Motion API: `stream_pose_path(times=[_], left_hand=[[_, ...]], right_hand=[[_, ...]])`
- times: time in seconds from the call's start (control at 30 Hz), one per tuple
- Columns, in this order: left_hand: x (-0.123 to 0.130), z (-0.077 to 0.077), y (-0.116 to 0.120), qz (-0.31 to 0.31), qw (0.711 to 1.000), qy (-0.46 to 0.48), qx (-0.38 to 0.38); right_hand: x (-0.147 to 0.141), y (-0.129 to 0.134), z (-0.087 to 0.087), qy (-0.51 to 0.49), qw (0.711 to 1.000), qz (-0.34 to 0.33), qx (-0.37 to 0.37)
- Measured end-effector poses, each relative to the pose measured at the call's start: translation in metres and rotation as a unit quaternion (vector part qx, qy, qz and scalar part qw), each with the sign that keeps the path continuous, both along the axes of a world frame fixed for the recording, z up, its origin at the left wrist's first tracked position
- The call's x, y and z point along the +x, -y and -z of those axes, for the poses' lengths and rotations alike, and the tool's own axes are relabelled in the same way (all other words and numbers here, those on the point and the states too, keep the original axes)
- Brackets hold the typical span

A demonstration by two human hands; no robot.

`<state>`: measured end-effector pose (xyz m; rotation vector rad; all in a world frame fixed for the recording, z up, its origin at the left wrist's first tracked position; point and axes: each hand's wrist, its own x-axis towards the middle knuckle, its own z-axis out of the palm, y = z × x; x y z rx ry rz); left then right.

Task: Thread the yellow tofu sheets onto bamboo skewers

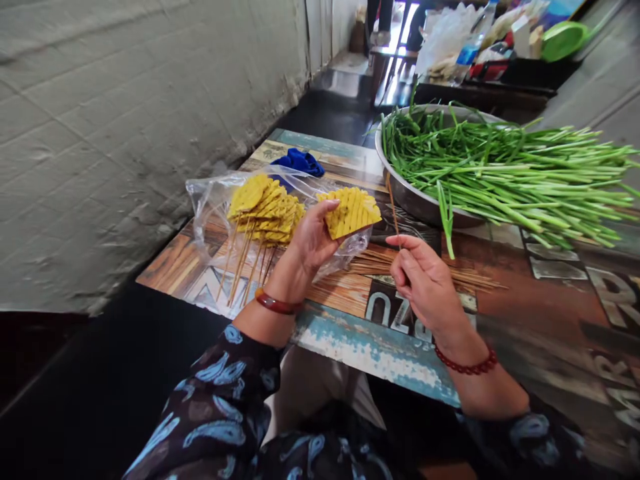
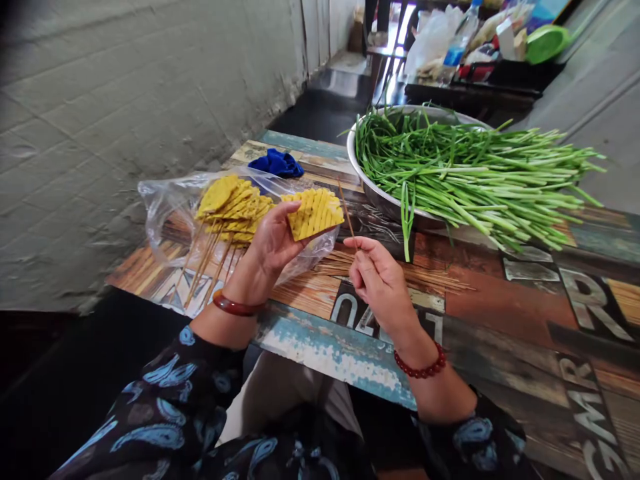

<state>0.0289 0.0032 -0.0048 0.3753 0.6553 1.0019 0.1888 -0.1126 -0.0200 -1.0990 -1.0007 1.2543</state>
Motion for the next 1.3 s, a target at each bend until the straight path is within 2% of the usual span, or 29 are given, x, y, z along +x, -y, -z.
stream_pose_path(times=[0.1, 0.23, 0.4, 0.6, 0.73, 0.9, 0.97, 1.2, 1.3], left_hand=[[0.001, 0.0, 0.001, 0.025, 1.0, -0.005, -0.004], [0.003, 0.0, 0.003, 0.009, 0.999, -0.024, 0.023], [0.006, 0.002, 0.003, 0.006, 0.999, -0.024, 0.026], [0.007, 0.006, 0.001, -0.009, 0.997, -0.066, 0.033], [0.006, 0.006, 0.0, -0.013, 0.998, -0.05, 0.029], [0.004, 0.005, 0.0, -0.01, 0.999, -0.036, -0.003], [0.003, 0.005, -0.001, -0.009, 0.999, -0.04, -0.009], [0.004, 0.0, -0.002, -0.008, 0.998, -0.045, -0.038], [0.004, -0.003, -0.001, -0.005, 0.998, -0.053, -0.046]], right_hand=[[0.0, 0.0, 0.0, -0.005, 1.0, -0.011, -0.027], [-0.001, 0.0, 0.0, -0.02, 0.999, -0.012, -0.049], [-0.004, 0.0, 0.0, -0.002, 0.999, -0.022, -0.042], [-0.007, 0.005, 0.002, 0.02, 0.999, -0.035, -0.028], [-0.007, 0.003, 0.007, 0.034, 0.999, -0.007, -0.028], [-0.006, 0.002, 0.015, 0.149, 0.988, 0.046, 0.006], [-0.006, 0.003, 0.016, 0.164, 0.985, 0.054, 0.009], [-0.016, 0.007, 0.013, 0.108, 0.994, -0.031, -0.004], [-0.018, 0.008, 0.01, 0.09, 0.995, -0.042, -0.004]])
